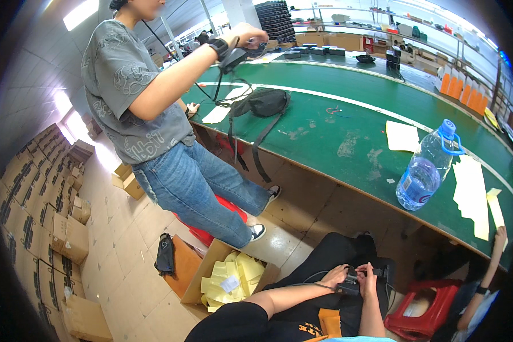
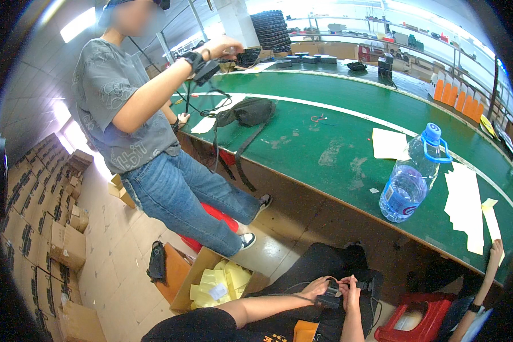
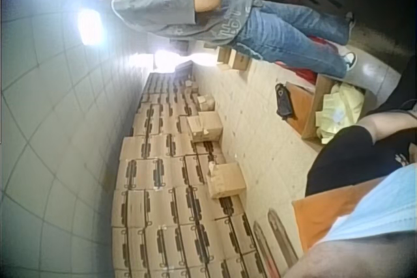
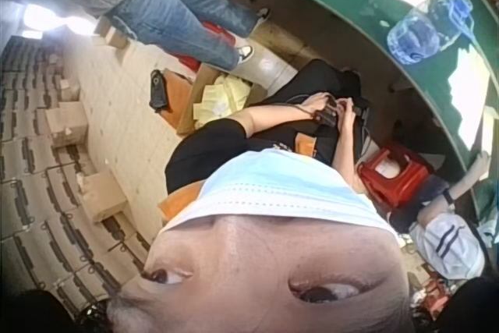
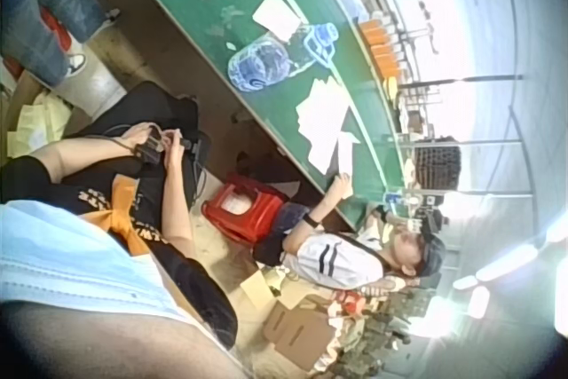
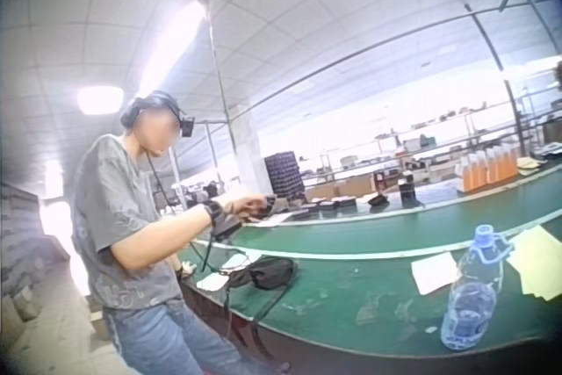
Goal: Assembling and checking the straps of electronic headsets at a factory workbench.
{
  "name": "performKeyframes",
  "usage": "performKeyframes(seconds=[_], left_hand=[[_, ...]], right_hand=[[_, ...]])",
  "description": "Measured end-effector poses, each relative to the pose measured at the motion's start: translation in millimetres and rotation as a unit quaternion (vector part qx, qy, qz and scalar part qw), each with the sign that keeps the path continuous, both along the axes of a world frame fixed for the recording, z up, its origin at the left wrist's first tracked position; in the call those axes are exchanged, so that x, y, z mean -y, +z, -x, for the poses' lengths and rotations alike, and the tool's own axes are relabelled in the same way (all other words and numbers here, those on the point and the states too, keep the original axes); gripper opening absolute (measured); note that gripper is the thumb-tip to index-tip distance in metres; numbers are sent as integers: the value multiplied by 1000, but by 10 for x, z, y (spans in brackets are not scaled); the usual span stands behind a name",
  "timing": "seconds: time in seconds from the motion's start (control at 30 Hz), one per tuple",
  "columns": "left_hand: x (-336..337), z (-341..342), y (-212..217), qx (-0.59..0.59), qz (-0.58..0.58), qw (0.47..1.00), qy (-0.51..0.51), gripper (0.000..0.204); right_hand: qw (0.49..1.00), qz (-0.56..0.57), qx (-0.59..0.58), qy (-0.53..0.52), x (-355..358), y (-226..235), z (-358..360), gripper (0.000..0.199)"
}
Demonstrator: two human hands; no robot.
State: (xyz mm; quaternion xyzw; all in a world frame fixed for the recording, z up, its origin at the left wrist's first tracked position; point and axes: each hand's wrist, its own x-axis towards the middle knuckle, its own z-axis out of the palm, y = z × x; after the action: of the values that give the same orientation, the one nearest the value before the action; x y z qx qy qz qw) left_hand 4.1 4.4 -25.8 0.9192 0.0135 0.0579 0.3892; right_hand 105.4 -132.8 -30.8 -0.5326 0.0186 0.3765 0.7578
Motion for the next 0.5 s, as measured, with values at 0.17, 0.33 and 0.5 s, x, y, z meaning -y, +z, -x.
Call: performKeyframes(seconds=[0.17, 0.33, 0.5], left_hand=[[-33, -25, 48, -28, 37, 999, 2, 35], [-21, -80, 15, -67, 65, 995, 47, 31], [5, -123, -107, -100, 80, 991, 29, 31]], right_hand=[[997, 1, 71, 32, -14, -20, 15, 4], [981, 55, 178, 60, -24, -178, 39, 29], [978, 66, 195, 37, -40, -313, 54, 22]])
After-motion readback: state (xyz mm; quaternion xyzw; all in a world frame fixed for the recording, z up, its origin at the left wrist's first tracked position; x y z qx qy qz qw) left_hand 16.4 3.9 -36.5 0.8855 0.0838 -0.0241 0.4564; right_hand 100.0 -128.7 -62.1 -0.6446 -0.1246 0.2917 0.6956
